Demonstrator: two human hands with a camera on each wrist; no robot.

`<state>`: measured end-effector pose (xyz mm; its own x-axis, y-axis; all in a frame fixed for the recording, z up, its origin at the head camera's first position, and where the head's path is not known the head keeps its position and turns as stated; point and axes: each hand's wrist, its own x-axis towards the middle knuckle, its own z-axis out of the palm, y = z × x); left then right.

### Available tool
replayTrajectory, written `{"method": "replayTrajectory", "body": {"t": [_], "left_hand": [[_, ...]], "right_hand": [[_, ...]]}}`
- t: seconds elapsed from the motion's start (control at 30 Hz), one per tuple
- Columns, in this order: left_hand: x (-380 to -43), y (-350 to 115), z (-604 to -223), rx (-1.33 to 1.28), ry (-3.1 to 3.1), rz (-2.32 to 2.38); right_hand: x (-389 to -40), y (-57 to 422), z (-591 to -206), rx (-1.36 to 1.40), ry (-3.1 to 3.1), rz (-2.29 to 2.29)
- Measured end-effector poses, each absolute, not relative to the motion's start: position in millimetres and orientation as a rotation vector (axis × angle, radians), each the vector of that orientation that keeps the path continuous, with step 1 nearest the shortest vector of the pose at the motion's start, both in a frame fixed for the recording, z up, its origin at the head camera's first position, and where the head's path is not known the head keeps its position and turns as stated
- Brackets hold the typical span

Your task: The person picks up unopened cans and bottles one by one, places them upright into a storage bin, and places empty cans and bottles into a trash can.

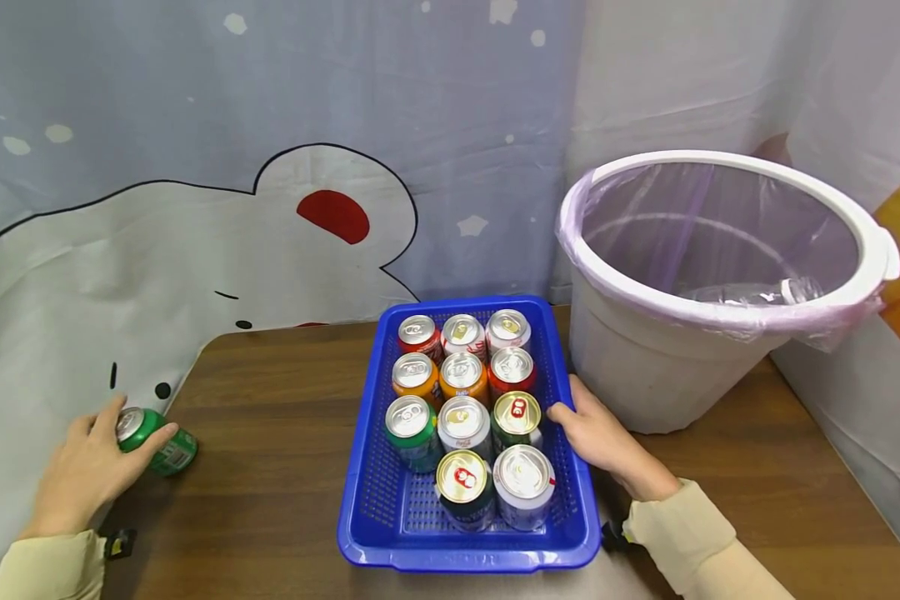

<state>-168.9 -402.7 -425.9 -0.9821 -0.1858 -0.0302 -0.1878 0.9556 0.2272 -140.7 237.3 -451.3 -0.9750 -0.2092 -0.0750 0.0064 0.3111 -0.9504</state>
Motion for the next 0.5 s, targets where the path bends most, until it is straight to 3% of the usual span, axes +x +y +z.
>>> {"method": "replayTrajectory", "body": {"t": [0.5], "left_hand": [[-169, -410, -437, -0.182, 3.187, 0.443]], "right_hand": [[-140, 237, -450, -0.168, 2.401, -1.703]]}}
